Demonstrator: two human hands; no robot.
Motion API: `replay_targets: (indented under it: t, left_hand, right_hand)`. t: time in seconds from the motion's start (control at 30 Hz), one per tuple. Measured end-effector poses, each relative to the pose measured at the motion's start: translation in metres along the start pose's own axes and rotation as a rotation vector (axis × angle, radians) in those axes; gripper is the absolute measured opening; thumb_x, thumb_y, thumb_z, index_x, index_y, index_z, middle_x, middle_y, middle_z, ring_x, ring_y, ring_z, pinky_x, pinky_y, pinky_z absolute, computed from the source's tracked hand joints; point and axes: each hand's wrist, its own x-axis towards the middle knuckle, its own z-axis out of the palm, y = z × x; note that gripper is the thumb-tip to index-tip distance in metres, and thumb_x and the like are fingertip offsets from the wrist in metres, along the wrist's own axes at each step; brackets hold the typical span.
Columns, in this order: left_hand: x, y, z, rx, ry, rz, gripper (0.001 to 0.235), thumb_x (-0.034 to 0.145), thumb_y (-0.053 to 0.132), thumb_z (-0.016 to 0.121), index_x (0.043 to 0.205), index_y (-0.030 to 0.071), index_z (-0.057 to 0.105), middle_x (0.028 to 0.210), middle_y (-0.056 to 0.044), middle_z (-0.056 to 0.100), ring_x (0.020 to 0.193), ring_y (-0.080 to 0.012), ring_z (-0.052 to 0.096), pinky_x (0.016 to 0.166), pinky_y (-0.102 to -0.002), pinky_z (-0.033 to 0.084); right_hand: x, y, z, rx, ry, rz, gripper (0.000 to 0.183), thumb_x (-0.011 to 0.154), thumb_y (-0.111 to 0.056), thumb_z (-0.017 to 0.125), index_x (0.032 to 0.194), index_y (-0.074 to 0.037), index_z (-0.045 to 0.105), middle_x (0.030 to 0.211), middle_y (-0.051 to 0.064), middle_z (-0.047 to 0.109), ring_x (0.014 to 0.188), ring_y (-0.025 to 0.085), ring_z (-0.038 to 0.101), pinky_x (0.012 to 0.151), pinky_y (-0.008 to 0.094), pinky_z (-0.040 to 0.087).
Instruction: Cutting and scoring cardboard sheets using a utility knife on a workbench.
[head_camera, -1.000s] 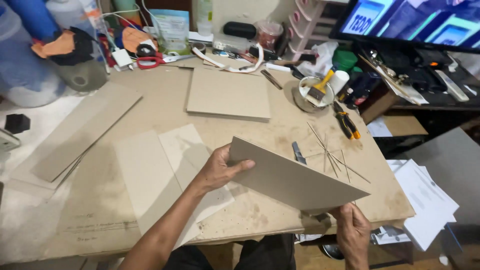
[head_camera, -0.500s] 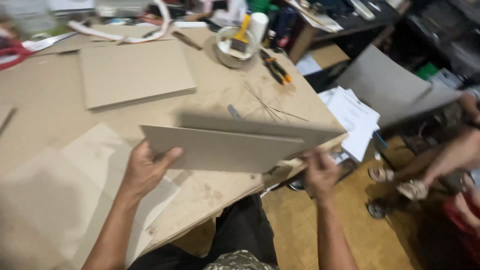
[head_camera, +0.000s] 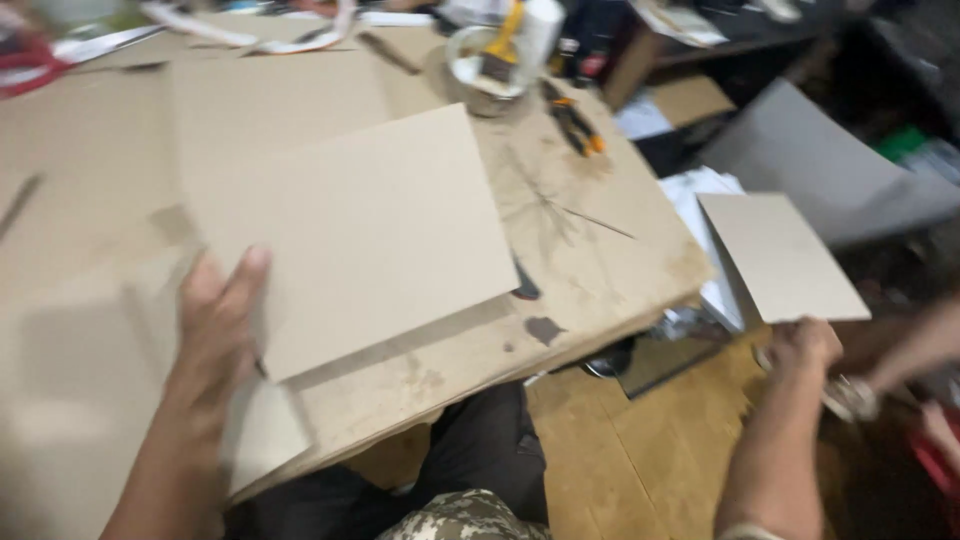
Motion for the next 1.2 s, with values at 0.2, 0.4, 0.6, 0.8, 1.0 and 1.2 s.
replay_targets:
  t: [0.2, 0.4, 0.6, 0.8, 1.0, 1.2]
  left_hand:
    - [0.026, -0.057, 0.022, -0.205, 0.112, -0.050, 0.032, 0.090, 0.031, 0.072, 0.115, 0.011, 0.072, 0.101, -0.004, 0.077, 0.086, -0.0178, 0.074, 0.075, -0.033, 0.063]
    - [-0.017, -0.008, 0.096, -0.056, -0.229, -0.192, 0.056, 0.081, 0.040, 0.072, 0.130, 0.013, 0.067, 0.118, -0.007, 0.077, 0.100, -0.0197, 0.074, 0.082, -0.033, 0.063]
    - [0.038, -0.007, 0.078, 0.131, -0.599, -0.095, 0.044, 0.091, 0.044, 0.057, 0.112, 0.006, 0.062, 0.106, -0.012, 0.076, 0.089, -0.0237, 0.077, 0.060, -0.030, 0.066]
    - [0.209, -0.053, -0.024, 1.228, -0.237, 0.982, 0.063, 0.075, 0.026, 0.087, 0.133, 0.014, 0.066, 0.135, -0.013, 0.065, 0.126, -0.0345, 0.057, 0.109, -0.051, 0.036]
    - [0.234, -0.017, -0.039, 1.419, -0.352, 0.711, 0.040, 0.086, 0.041, 0.086, 0.115, 0.016, 0.075, 0.115, -0.011, 0.071, 0.100, -0.0418, 0.061, 0.070, -0.056, 0.054]
    - [0.240, 0.002, -0.042, 1.512, -0.484, 0.666, 0.031, 0.090, 0.044, 0.085, 0.097, 0.015, 0.076, 0.085, -0.005, 0.067, 0.077, -0.0289, 0.062, 0.054, -0.043, 0.048]
  right_hand:
    - [-0.006, -0.051, 0.021, 1.128, 0.382, 0.011, 0.039, 0.106, -0.044, 0.082, 0.098, -0.006, 0.080, 0.082, 0.005, 0.073, 0.070, 0.015, 0.067, 0.048, 0.046, 0.049]
    - [-0.273, -0.125, -0.174, 1.752, -0.607, -0.766, 0.094, 0.096, -0.076, 0.032, 0.157, -0.006, 0.041, 0.129, 0.026, 0.059, 0.102, 0.041, 0.059, 0.090, 0.054, 0.049]
    - [-0.240, -0.175, -0.100, 1.366, 0.065, -0.773, 0.035, 0.121, -0.023, 0.068, 0.091, -0.010, 0.056, 0.088, 0.002, 0.052, 0.081, 0.011, 0.050, 0.069, 0.031, 0.041]
    - [-0.308, -0.193, -0.192, 2.231, -0.179, -0.576, 0.098, 0.075, -0.058, 0.088, 0.151, -0.009, 0.050, 0.144, 0.000, 0.067, 0.137, 0.018, 0.069, 0.122, 0.031, 0.067]
    - [-0.277, -0.198, -0.152, 2.236, -0.167, -0.612, 0.031, 0.101, -0.049, 0.078, 0.095, -0.027, 0.055, 0.105, -0.009, 0.063, 0.119, 0.018, 0.072, 0.109, 0.035, 0.070]
    - [-0.294, -0.202, -0.179, 2.236, -0.241, -0.640, 0.047, 0.087, -0.052, 0.083, 0.114, -0.017, 0.067, 0.140, 0.003, 0.067, 0.143, 0.024, 0.067, 0.126, 0.037, 0.063]
